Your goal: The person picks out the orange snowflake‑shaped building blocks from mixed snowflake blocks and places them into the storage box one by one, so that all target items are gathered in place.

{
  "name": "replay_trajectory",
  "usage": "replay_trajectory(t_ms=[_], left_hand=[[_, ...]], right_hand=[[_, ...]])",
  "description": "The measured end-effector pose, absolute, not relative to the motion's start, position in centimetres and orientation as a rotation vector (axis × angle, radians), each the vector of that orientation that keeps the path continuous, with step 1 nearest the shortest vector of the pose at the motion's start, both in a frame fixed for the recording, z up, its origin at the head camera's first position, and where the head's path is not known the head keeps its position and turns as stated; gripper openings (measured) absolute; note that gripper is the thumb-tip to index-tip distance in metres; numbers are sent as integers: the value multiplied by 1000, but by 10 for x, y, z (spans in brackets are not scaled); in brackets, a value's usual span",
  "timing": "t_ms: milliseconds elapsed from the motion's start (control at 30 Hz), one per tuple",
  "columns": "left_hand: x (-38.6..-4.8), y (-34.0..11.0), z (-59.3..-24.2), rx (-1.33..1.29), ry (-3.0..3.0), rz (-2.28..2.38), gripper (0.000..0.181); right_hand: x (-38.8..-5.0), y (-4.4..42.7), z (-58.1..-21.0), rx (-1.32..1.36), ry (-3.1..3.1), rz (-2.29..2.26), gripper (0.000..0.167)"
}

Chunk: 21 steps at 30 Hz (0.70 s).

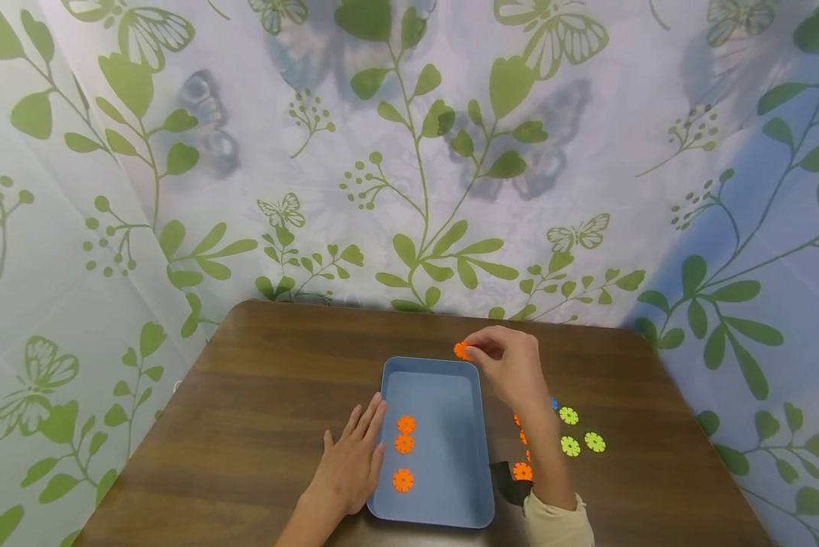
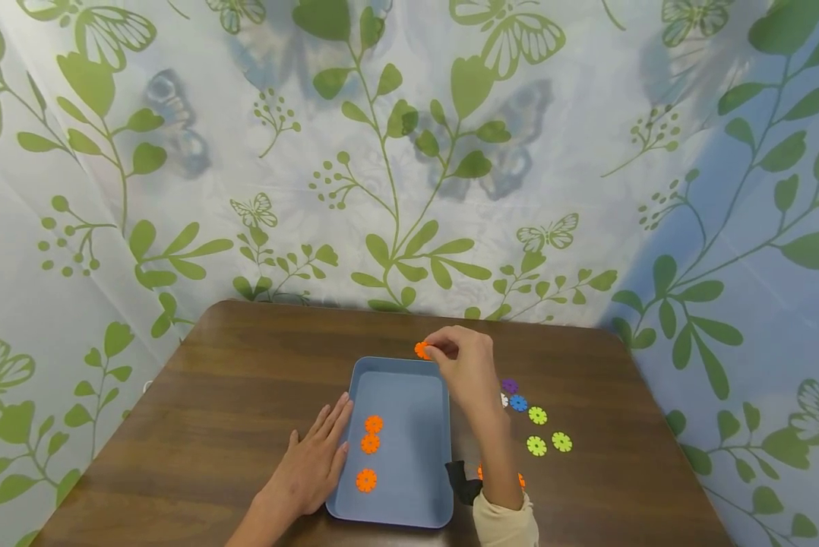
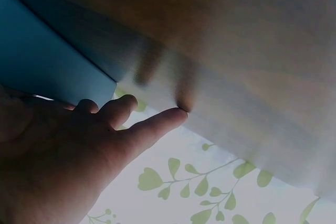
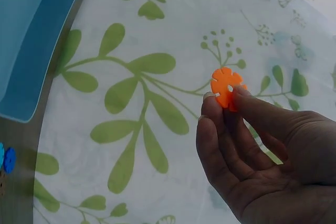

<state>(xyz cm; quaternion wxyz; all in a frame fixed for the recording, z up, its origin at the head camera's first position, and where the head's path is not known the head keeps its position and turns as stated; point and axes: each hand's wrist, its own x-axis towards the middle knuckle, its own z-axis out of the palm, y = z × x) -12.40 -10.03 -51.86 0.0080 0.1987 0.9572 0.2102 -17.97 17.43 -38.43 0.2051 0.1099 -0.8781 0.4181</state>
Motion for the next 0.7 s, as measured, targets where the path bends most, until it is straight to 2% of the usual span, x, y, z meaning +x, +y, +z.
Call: replay_trajectory(t_ms=[700], left_hand=[[-123,-100,-517,612,2991,648,63]], right_hand=[[-213,127,-420,433,-2602,1252,7]])
